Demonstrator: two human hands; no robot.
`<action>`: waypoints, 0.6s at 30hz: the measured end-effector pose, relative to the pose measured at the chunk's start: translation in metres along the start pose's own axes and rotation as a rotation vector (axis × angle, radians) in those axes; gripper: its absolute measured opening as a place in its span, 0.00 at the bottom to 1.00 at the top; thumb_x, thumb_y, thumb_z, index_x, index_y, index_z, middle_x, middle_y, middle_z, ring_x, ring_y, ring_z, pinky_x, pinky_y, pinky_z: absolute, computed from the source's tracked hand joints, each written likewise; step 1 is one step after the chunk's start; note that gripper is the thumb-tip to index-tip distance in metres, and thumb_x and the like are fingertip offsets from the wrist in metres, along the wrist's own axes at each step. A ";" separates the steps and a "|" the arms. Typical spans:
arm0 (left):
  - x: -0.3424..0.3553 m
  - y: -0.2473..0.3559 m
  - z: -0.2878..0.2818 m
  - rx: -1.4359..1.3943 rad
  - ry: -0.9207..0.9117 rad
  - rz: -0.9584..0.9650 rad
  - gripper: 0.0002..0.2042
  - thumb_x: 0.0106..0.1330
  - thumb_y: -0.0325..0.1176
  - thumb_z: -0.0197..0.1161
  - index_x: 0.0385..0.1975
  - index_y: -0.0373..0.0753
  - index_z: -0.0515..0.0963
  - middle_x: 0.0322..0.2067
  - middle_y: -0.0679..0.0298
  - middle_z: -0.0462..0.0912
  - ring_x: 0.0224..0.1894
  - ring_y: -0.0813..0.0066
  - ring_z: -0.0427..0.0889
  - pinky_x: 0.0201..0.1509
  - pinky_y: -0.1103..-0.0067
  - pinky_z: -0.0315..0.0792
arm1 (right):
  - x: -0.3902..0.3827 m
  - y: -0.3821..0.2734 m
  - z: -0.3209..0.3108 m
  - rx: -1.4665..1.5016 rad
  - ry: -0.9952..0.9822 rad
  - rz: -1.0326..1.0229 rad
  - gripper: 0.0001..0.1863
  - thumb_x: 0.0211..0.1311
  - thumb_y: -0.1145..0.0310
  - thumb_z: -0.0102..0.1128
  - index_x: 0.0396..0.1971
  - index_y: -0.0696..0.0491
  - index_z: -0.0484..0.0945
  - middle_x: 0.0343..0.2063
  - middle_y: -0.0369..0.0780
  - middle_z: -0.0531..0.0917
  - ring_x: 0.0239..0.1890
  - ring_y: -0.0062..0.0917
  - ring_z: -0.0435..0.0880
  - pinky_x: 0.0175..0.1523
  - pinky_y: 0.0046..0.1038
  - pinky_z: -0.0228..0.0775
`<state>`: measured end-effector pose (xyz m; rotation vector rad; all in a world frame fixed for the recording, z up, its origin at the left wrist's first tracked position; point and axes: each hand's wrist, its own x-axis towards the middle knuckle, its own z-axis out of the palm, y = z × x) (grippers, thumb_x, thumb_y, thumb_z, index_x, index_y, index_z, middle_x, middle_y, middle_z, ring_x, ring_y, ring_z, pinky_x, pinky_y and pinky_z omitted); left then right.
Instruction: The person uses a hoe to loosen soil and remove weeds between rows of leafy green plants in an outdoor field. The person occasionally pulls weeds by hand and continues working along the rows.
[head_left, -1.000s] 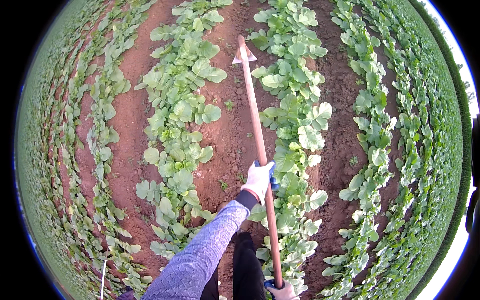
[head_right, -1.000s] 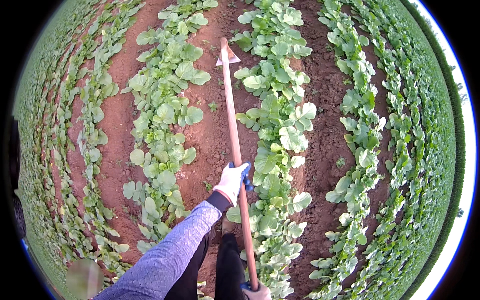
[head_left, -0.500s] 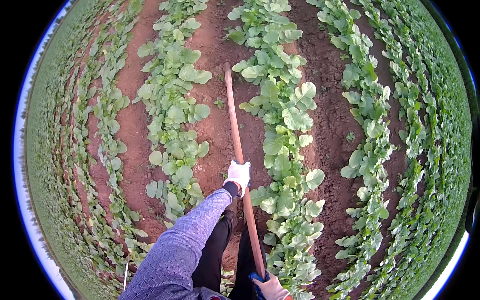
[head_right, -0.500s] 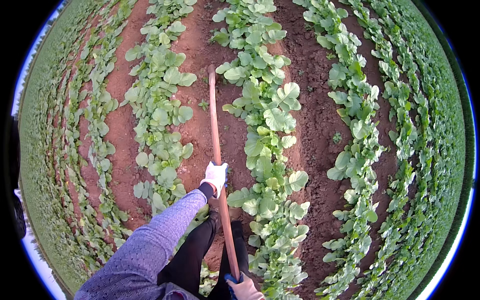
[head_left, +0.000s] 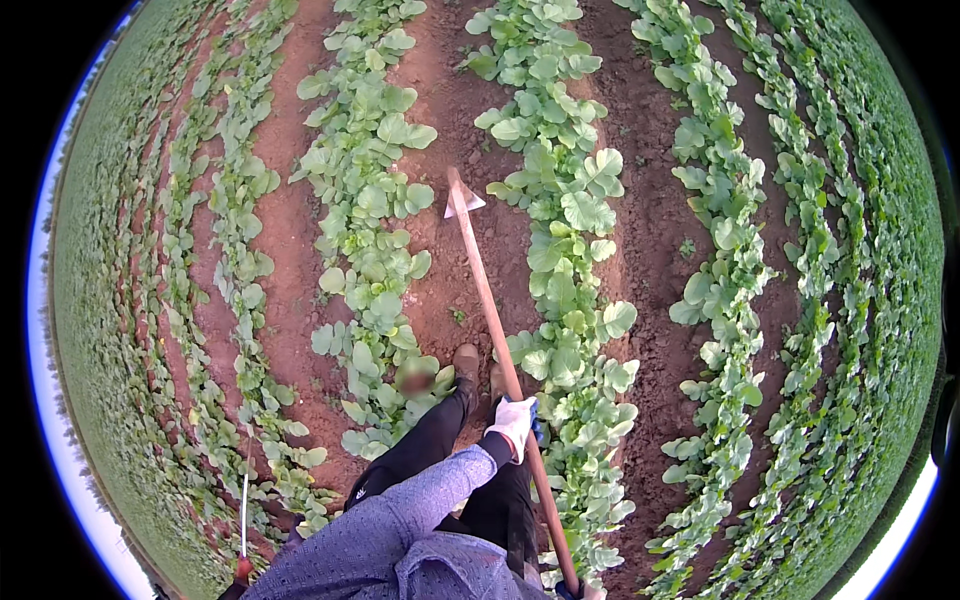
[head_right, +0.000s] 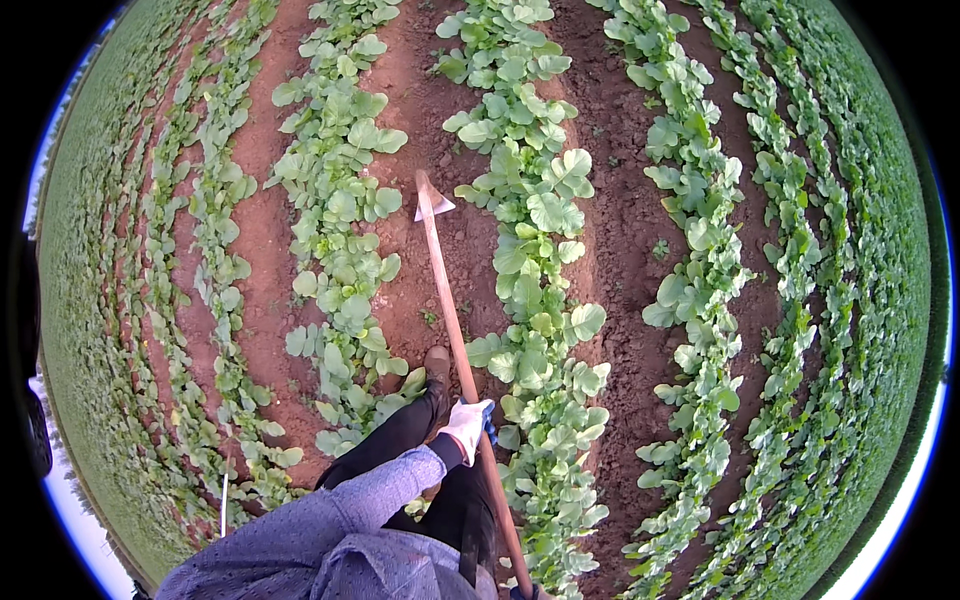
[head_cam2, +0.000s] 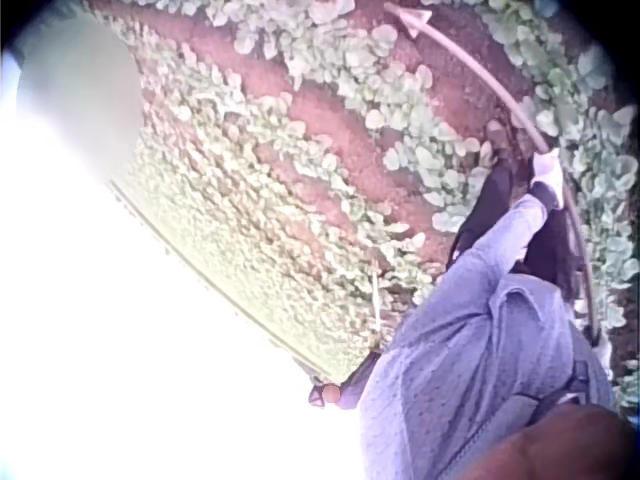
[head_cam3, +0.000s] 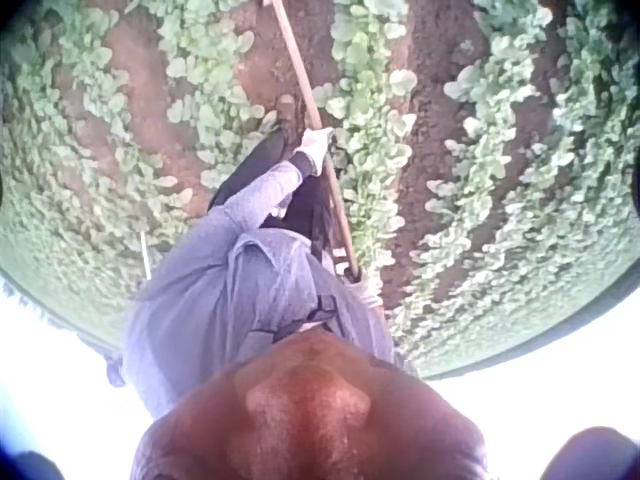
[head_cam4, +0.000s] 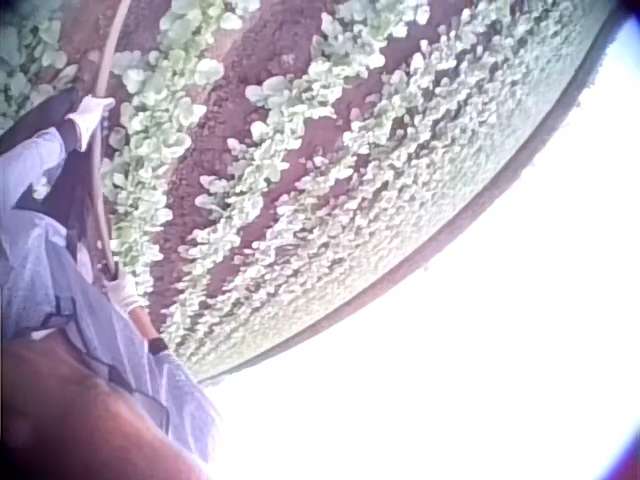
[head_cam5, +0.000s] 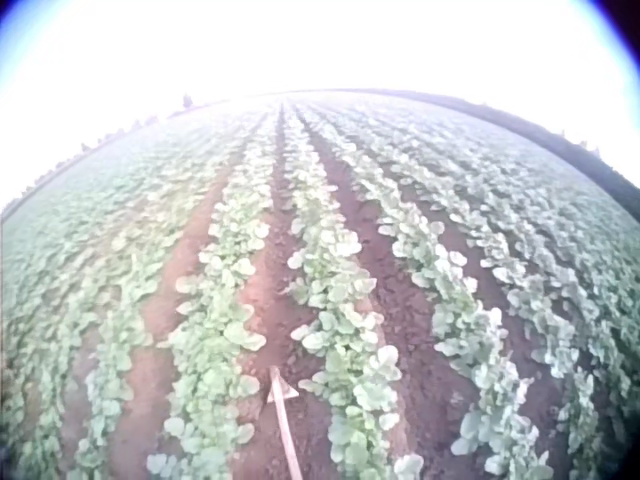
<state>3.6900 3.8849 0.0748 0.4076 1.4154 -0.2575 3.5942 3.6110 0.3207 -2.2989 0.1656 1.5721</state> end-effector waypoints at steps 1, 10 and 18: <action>0.009 0.023 0.002 0.101 -0.014 0.153 0.10 0.62 0.34 0.64 0.30 0.41 0.69 0.16 0.69 0.68 0.13 0.73 0.67 0.14 0.72 0.66 | 0.015 -0.003 0.006 -0.015 0.018 -0.049 0.17 0.57 0.60 0.66 0.37 0.59 0.78 0.21 0.45 0.82 0.21 0.30 0.82 0.28 0.33 0.73; 0.030 0.043 -0.028 0.027 0.139 0.109 0.11 0.62 0.36 0.62 0.22 0.43 0.68 0.14 0.69 0.66 0.12 0.72 0.69 0.14 0.70 0.68 | 0.017 -0.032 0.001 0.140 -0.094 0.018 0.20 0.53 0.56 0.66 0.42 0.53 0.79 0.29 0.48 0.84 0.35 0.38 0.85 0.38 0.38 0.74; 0.044 0.132 0.020 -0.081 -0.081 0.261 0.11 0.64 0.38 0.61 0.24 0.45 0.68 0.14 0.71 0.66 0.12 0.75 0.66 0.14 0.74 0.65 | 0.073 -0.098 -0.003 -0.316 0.097 0.046 0.24 0.56 0.52 0.64 0.36 0.59 0.72 0.24 0.55 0.81 0.33 0.51 0.82 0.39 0.44 0.74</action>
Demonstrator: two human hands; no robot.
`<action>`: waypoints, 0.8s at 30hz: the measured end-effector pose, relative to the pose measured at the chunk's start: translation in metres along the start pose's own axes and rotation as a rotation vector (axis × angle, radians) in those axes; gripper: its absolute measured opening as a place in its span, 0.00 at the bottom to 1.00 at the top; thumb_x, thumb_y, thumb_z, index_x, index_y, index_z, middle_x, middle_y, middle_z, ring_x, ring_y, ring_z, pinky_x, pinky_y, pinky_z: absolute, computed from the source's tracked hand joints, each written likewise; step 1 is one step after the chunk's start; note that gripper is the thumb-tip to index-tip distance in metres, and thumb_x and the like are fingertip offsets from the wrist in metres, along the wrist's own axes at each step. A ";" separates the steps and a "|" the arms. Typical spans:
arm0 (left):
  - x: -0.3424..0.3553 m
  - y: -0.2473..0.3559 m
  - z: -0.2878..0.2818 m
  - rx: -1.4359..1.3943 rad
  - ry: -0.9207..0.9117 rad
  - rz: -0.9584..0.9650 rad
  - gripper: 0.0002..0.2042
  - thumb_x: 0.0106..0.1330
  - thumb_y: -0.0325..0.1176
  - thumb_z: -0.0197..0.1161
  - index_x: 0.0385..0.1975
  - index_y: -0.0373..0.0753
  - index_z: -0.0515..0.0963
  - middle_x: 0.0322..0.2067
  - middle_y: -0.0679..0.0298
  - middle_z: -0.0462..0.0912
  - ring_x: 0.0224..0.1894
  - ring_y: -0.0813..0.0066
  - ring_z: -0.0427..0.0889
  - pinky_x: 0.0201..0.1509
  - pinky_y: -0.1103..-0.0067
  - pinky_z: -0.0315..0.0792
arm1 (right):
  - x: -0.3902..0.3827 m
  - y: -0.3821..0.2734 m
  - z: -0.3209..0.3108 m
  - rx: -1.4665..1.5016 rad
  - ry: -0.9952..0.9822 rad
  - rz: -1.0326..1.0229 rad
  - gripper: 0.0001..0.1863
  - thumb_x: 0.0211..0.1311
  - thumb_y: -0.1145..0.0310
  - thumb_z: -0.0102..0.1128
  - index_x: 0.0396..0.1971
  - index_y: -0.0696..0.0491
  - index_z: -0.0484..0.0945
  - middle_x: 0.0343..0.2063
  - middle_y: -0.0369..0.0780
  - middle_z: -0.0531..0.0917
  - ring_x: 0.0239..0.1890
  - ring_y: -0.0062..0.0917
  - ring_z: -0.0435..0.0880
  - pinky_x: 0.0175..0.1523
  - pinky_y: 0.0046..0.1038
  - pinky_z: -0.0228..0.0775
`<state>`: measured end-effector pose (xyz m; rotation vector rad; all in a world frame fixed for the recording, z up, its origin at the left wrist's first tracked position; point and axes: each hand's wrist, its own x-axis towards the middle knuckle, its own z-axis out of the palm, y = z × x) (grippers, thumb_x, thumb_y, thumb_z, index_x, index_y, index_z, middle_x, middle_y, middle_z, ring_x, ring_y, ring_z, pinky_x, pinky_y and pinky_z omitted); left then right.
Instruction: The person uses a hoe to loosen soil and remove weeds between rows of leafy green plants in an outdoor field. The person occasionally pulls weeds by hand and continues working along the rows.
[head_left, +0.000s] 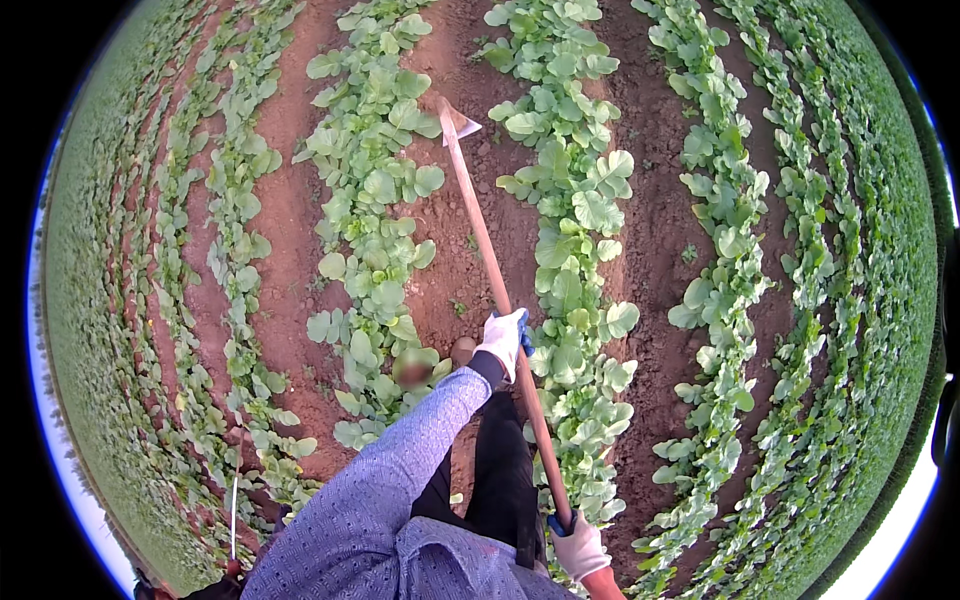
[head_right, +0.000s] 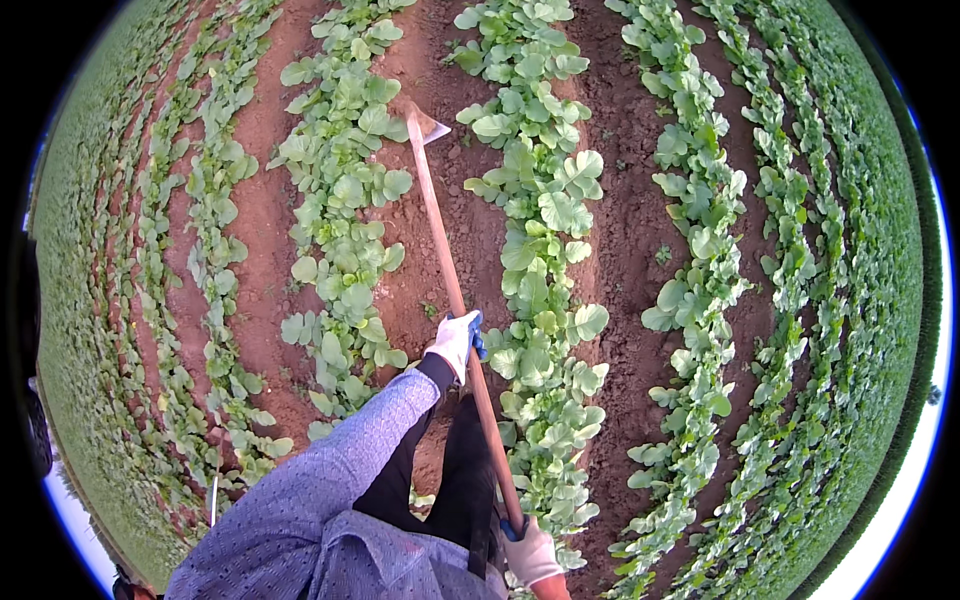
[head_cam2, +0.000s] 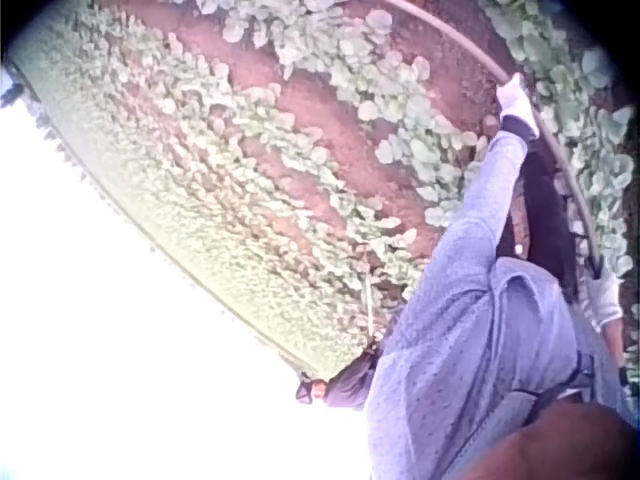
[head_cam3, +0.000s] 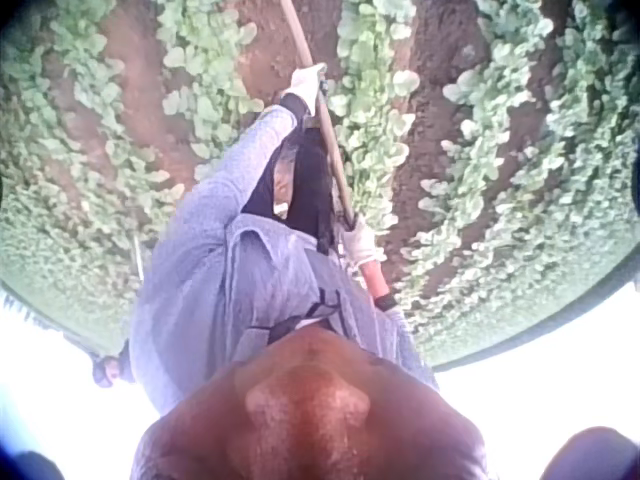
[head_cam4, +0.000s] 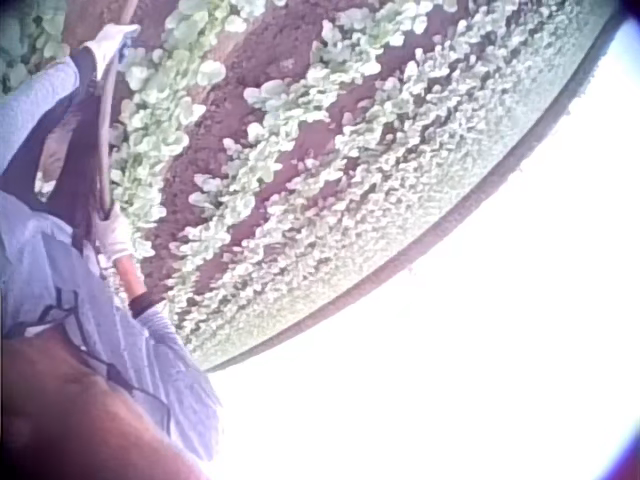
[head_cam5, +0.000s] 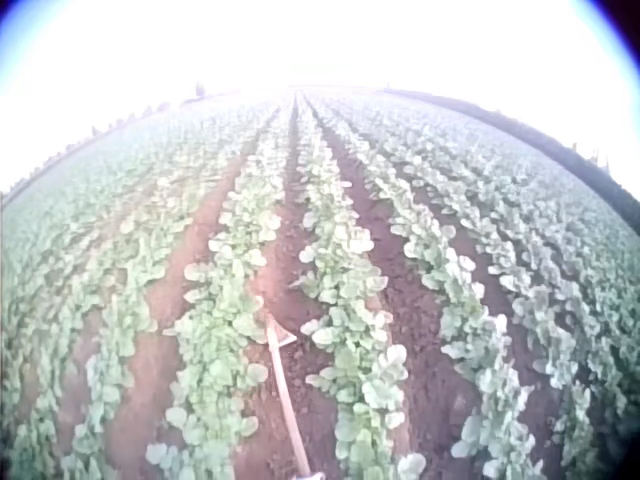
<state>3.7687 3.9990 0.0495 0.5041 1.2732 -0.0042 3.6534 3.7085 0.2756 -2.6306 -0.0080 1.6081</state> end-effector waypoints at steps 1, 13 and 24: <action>0.013 0.017 0.012 0.035 0.011 0.059 0.13 0.65 0.39 0.60 0.20 0.46 0.67 0.13 0.71 0.66 0.12 0.76 0.66 0.14 0.74 0.66 | 0.016 -0.031 -0.010 0.075 0.020 -0.048 0.22 0.57 0.54 0.63 0.36 0.60 0.72 0.25 0.56 0.81 0.33 0.52 0.82 0.39 0.45 0.73; -0.068 -0.042 -0.017 0.106 0.074 -0.188 0.13 0.66 0.38 0.58 0.20 0.45 0.69 0.13 0.71 0.66 0.11 0.75 0.66 0.14 0.74 0.64 | -0.123 -0.028 -0.057 0.107 -0.176 0.078 0.26 0.55 0.52 0.65 0.42 0.59 0.74 0.28 0.52 0.83 0.34 0.45 0.84 0.42 0.40 0.74; -0.029 0.039 0.014 0.231 -0.147 -0.193 0.12 0.67 0.41 0.56 0.28 0.39 0.75 0.20 0.63 0.74 0.21 0.67 0.78 0.22 0.68 0.75 | -0.165 -0.123 -0.193 0.085 0.091 0.010 0.22 0.53 0.62 0.68 0.44 0.59 0.77 0.26 0.48 0.84 0.31 0.38 0.86 0.40 0.35 0.75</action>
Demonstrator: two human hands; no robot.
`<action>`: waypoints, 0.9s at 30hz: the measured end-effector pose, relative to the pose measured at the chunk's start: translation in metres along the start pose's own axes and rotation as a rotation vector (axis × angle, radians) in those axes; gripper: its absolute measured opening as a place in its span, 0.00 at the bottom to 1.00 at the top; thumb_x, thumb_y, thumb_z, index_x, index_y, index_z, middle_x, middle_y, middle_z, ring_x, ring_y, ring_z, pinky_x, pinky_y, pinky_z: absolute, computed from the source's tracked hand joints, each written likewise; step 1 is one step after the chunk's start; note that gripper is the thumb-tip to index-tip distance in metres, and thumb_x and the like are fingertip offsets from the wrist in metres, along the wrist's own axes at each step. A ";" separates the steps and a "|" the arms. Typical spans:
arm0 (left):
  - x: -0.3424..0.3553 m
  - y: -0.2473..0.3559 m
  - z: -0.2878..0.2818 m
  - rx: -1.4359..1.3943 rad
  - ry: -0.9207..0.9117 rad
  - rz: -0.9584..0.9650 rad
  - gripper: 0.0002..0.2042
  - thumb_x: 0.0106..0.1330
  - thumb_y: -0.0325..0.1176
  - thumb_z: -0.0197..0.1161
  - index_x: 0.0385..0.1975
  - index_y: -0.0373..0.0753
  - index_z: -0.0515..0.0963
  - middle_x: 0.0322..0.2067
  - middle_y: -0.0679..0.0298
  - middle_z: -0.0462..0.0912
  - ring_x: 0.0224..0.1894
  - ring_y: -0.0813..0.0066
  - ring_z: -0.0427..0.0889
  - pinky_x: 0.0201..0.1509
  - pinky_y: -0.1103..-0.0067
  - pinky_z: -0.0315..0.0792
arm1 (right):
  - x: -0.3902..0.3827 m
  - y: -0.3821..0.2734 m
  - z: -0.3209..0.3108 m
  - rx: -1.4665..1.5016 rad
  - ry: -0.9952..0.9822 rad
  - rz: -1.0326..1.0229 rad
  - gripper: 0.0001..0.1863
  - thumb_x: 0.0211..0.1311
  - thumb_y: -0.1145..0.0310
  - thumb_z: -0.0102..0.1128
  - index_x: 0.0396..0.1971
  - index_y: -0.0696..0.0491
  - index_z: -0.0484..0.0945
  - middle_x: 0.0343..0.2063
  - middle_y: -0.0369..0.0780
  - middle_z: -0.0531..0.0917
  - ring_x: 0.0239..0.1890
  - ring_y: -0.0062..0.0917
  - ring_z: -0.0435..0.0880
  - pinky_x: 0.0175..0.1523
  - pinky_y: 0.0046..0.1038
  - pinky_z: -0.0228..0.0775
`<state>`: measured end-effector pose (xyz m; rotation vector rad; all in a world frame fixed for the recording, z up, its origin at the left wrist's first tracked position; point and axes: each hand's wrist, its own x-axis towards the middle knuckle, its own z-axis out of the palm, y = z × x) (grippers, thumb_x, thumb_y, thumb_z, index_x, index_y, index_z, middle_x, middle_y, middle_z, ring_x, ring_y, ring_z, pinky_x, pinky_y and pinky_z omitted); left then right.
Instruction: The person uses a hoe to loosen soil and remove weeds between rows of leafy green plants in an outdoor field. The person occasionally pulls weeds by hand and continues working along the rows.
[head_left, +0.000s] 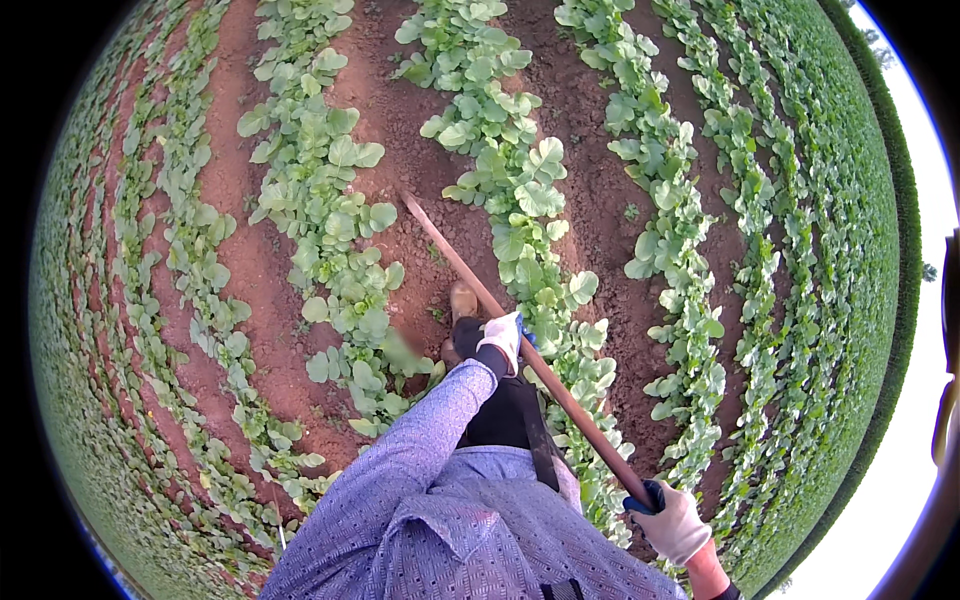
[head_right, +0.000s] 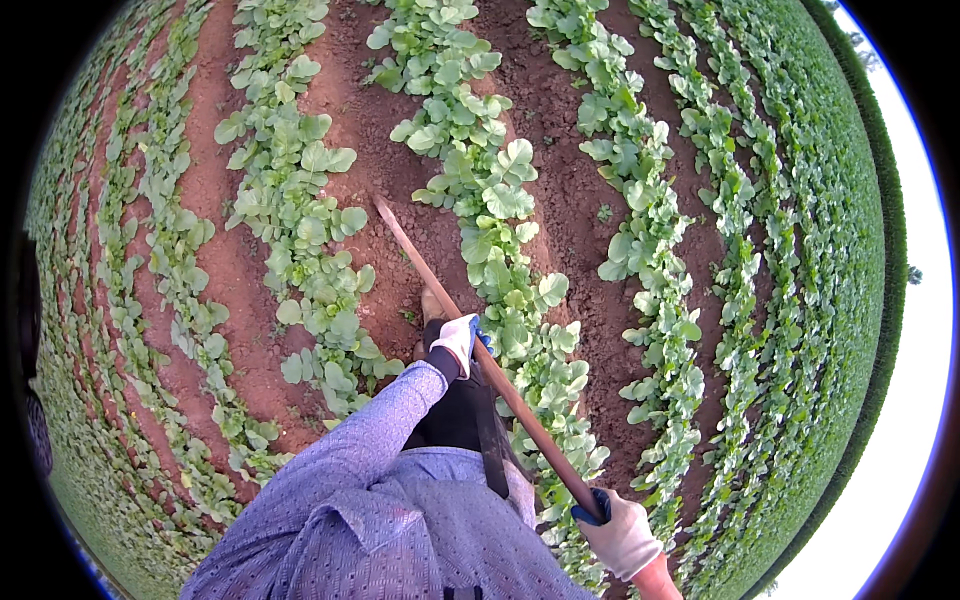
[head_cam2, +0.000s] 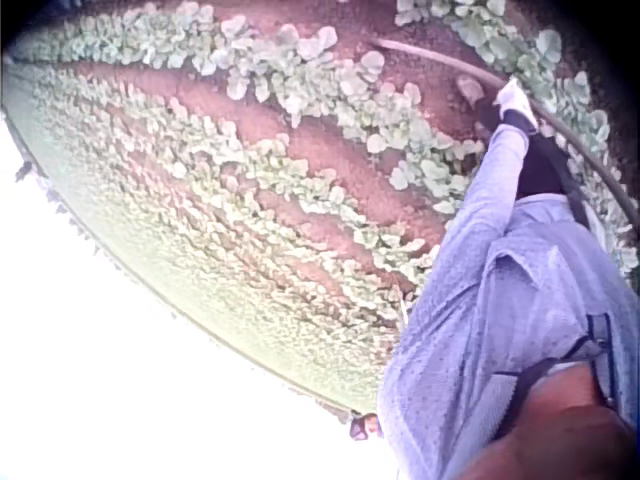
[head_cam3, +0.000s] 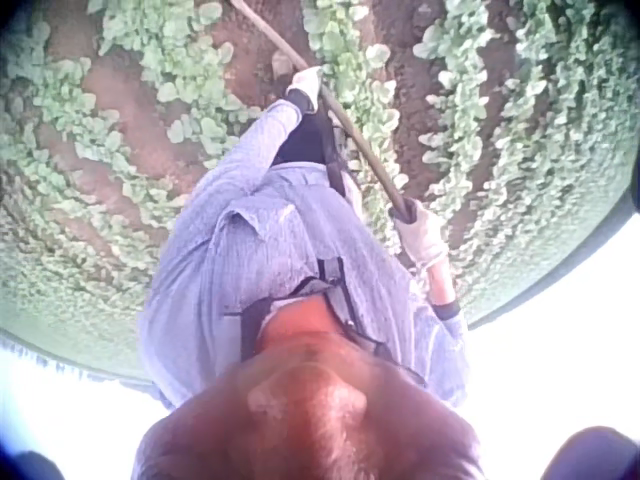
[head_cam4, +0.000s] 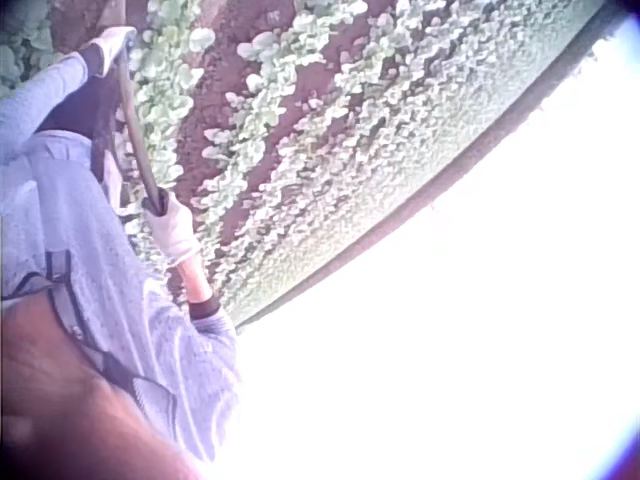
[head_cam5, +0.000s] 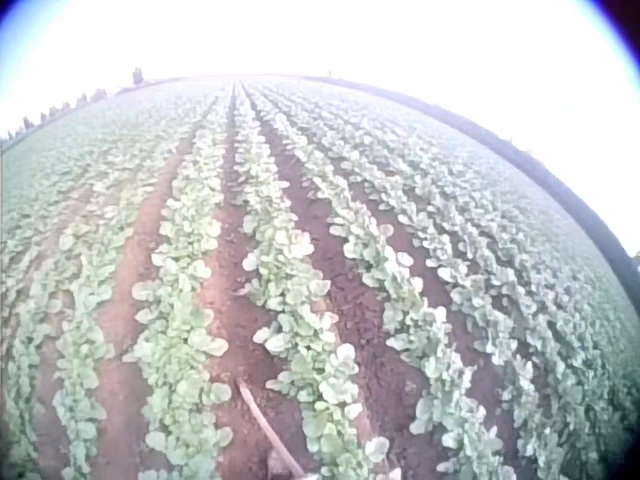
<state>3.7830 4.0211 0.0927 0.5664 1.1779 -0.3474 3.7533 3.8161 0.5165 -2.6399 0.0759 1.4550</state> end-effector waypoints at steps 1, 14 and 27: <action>-0.024 0.010 0.021 -0.028 0.031 -0.095 0.11 0.67 0.40 0.56 0.28 0.39 0.75 0.21 0.64 0.74 0.21 0.68 0.77 0.24 0.69 0.74 | -0.001 -0.002 -0.007 0.050 0.019 0.052 0.21 0.53 0.62 0.68 0.44 0.59 0.77 0.26 0.48 0.83 0.30 0.38 0.85 0.39 0.35 0.75; 0.013 0.054 0.008 -0.054 0.031 -0.413 0.09 0.67 0.38 0.59 0.30 0.43 0.70 0.23 0.66 0.70 0.24 0.69 0.73 0.32 0.67 0.75 | 0.051 -0.010 -0.044 0.135 -0.227 0.259 0.23 0.57 0.54 0.64 0.44 0.57 0.77 0.24 0.47 0.83 0.25 0.37 0.84 0.35 0.35 0.76; 0.140 0.147 -0.032 -0.122 -0.066 -0.578 0.08 0.68 0.36 0.59 0.28 0.40 0.75 0.20 0.68 0.74 0.25 0.68 0.76 0.45 0.60 0.77 | 0.432 0.011 0.079 0.306 -0.152 0.109 0.24 0.58 0.53 0.63 0.43 0.59 0.77 0.36 0.51 0.83 0.39 0.42 0.83 0.47 0.34 0.75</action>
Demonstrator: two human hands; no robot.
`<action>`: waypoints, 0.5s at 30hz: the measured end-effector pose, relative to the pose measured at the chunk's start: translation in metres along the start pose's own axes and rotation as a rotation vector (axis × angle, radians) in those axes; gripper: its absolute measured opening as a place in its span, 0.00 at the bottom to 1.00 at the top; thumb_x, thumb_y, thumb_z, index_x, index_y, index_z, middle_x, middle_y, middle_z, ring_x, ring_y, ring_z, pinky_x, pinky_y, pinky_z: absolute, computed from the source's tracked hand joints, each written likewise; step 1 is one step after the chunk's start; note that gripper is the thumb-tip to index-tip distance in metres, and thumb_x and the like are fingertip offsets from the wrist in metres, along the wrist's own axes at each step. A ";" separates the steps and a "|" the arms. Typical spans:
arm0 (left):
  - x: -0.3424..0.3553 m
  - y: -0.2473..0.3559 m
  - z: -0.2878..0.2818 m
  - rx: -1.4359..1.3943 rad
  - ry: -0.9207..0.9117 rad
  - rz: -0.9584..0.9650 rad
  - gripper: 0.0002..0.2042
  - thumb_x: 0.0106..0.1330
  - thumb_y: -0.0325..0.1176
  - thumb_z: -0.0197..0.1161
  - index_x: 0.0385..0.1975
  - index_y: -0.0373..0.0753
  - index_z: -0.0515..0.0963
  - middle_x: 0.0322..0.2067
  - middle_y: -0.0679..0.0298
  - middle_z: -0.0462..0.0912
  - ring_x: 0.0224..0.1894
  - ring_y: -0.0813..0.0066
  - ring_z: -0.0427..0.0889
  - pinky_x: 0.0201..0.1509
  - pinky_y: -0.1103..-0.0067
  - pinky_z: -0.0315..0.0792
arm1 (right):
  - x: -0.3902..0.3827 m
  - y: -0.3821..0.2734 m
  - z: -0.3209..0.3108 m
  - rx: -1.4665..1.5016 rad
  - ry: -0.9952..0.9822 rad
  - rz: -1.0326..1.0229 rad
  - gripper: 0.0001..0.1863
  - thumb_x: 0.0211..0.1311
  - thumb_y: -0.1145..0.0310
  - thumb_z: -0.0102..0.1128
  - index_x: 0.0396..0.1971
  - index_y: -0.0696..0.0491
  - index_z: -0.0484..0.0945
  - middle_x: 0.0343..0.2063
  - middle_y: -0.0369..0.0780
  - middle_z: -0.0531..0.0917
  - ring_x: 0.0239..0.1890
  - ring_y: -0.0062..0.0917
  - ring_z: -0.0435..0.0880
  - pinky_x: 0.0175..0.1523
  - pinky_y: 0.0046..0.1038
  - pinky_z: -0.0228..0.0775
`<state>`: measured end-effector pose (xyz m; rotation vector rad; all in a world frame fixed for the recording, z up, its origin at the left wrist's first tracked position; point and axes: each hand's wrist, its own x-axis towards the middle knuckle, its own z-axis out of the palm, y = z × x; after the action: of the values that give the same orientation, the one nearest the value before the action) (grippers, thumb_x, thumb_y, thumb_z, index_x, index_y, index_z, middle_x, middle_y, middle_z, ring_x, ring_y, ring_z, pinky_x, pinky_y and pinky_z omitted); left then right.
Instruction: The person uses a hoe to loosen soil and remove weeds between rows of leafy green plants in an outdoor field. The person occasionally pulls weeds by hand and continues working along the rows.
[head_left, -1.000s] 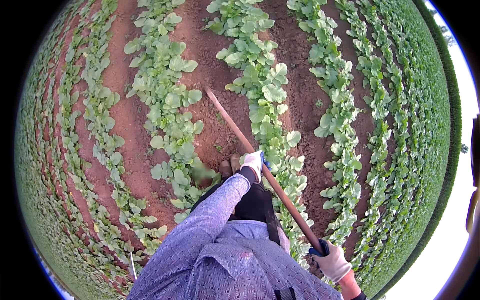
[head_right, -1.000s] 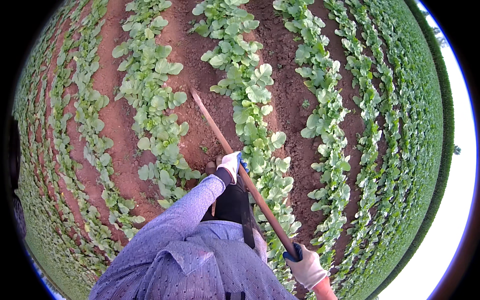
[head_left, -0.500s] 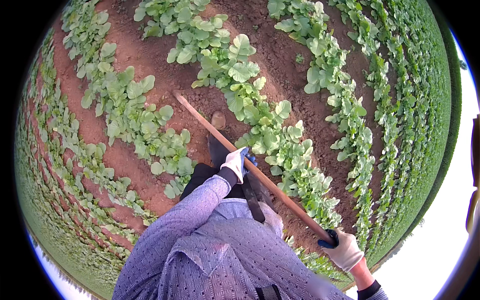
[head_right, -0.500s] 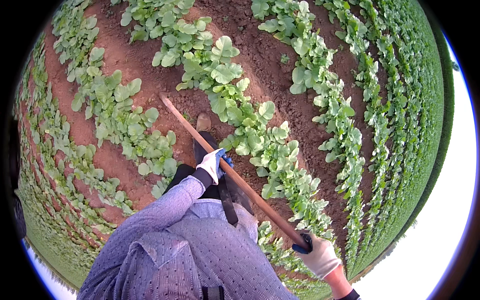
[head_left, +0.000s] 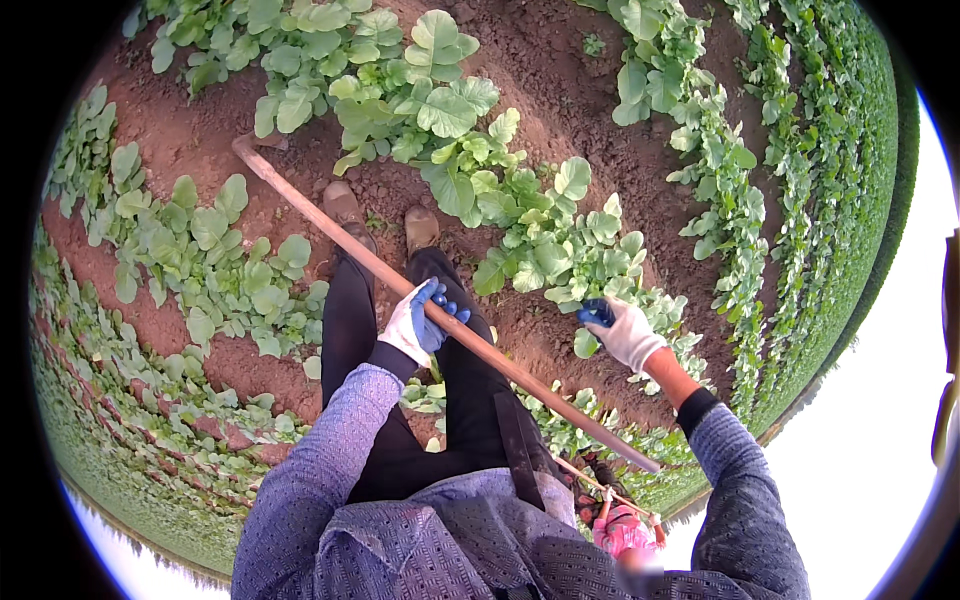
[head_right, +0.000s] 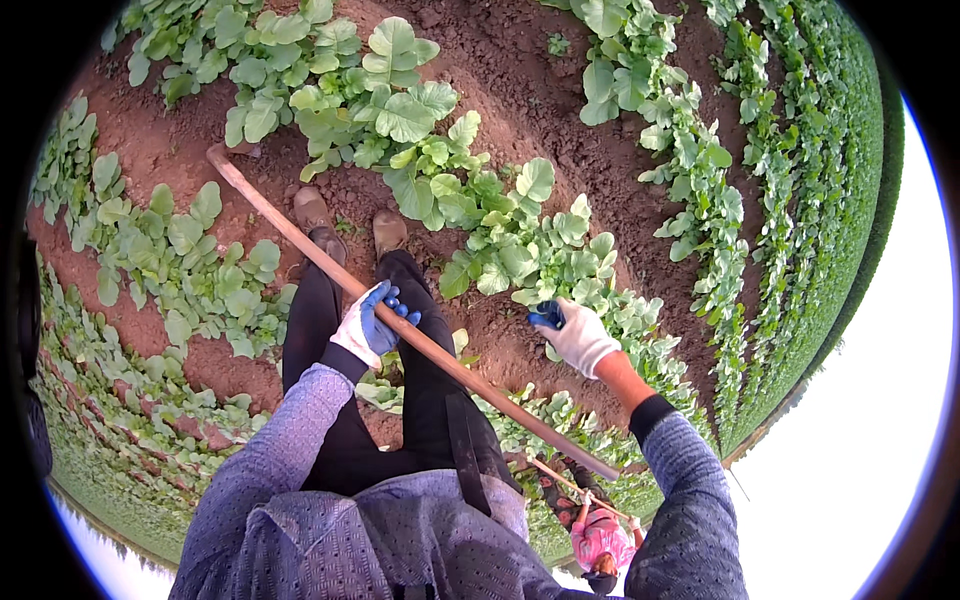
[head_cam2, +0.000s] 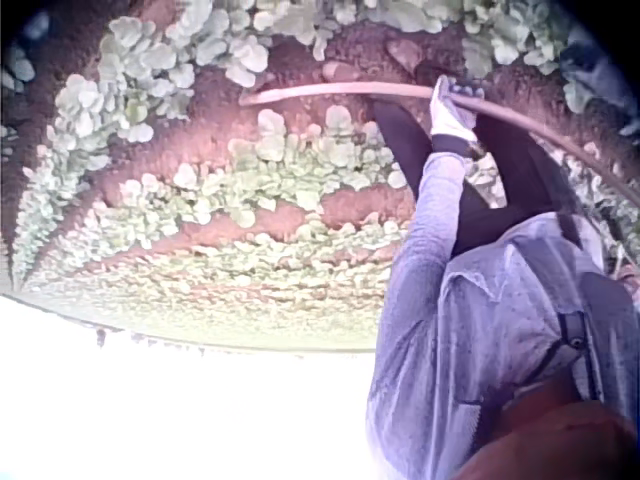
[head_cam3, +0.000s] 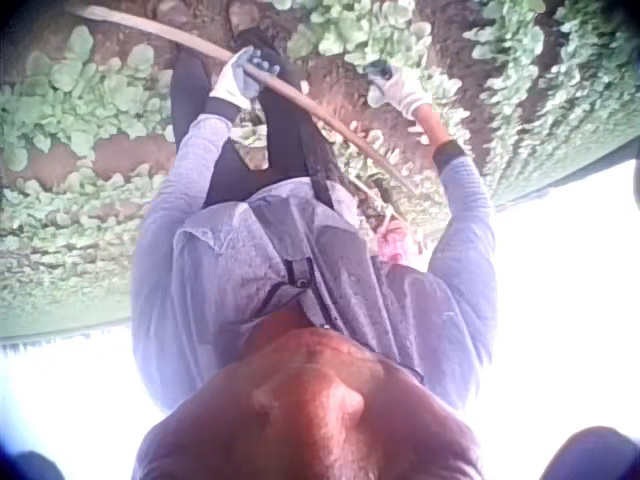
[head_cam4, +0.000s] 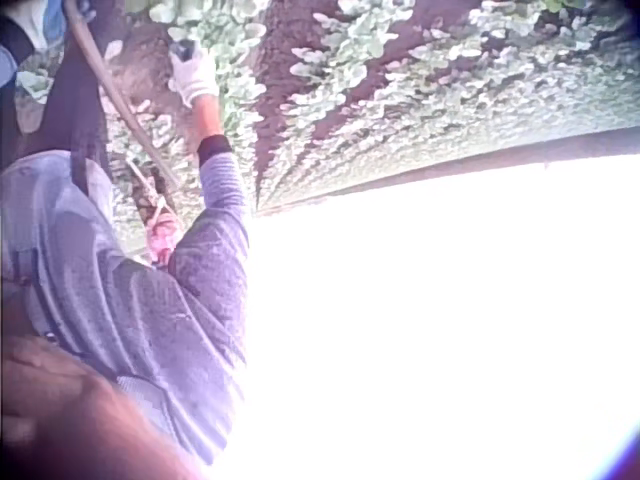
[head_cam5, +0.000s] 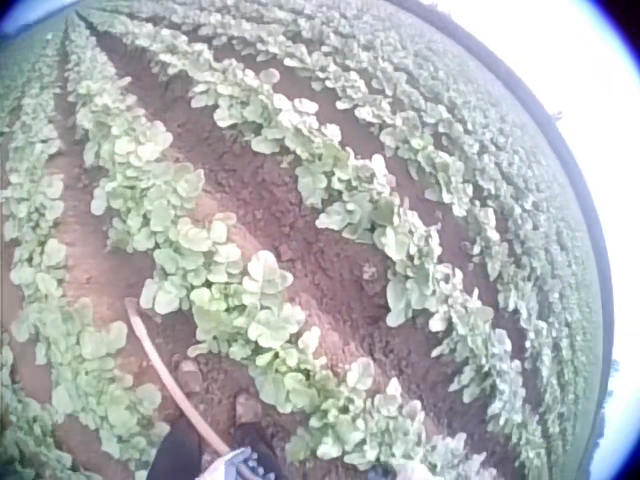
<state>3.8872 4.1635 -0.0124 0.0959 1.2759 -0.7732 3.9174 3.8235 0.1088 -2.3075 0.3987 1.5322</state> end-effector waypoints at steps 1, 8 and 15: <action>0.012 0.002 -0.001 -0.004 0.040 -0.039 0.08 0.68 0.36 0.59 0.29 0.40 0.76 0.21 0.68 0.74 0.26 0.68 0.76 0.46 0.59 0.77 | 0.060 0.007 0.005 -0.009 0.230 -0.075 0.23 0.56 0.56 0.65 0.44 0.58 0.77 0.37 0.49 0.84 0.40 0.40 0.83 0.48 0.33 0.75; 0.061 0.018 -0.031 -0.030 0.071 -0.186 0.08 0.67 0.36 0.59 0.35 0.38 0.79 0.21 0.67 0.78 0.29 0.67 0.79 0.52 0.58 0.74 | 0.364 -0.024 -0.026 -0.355 0.487 0.071 0.20 0.57 0.61 0.61 0.46 0.56 0.79 0.43 0.48 0.83 0.47 0.38 0.82 0.53 0.36 0.73; 0.055 0.029 -0.036 -0.136 0.105 -0.208 0.07 0.68 0.35 0.58 0.35 0.39 0.78 0.27 0.67 0.79 0.31 0.69 0.78 0.52 0.61 0.74 | 0.437 -0.018 0.004 -0.867 -0.152 -0.131 0.16 0.58 0.64 0.51 0.39 0.56 0.83 0.40 0.48 0.84 0.45 0.40 0.83 0.48 0.34 0.75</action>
<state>3.8790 4.1768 -0.0823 -0.1090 1.4507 -0.8656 4.0865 3.8220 -0.2944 -2.6801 -0.5661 2.0587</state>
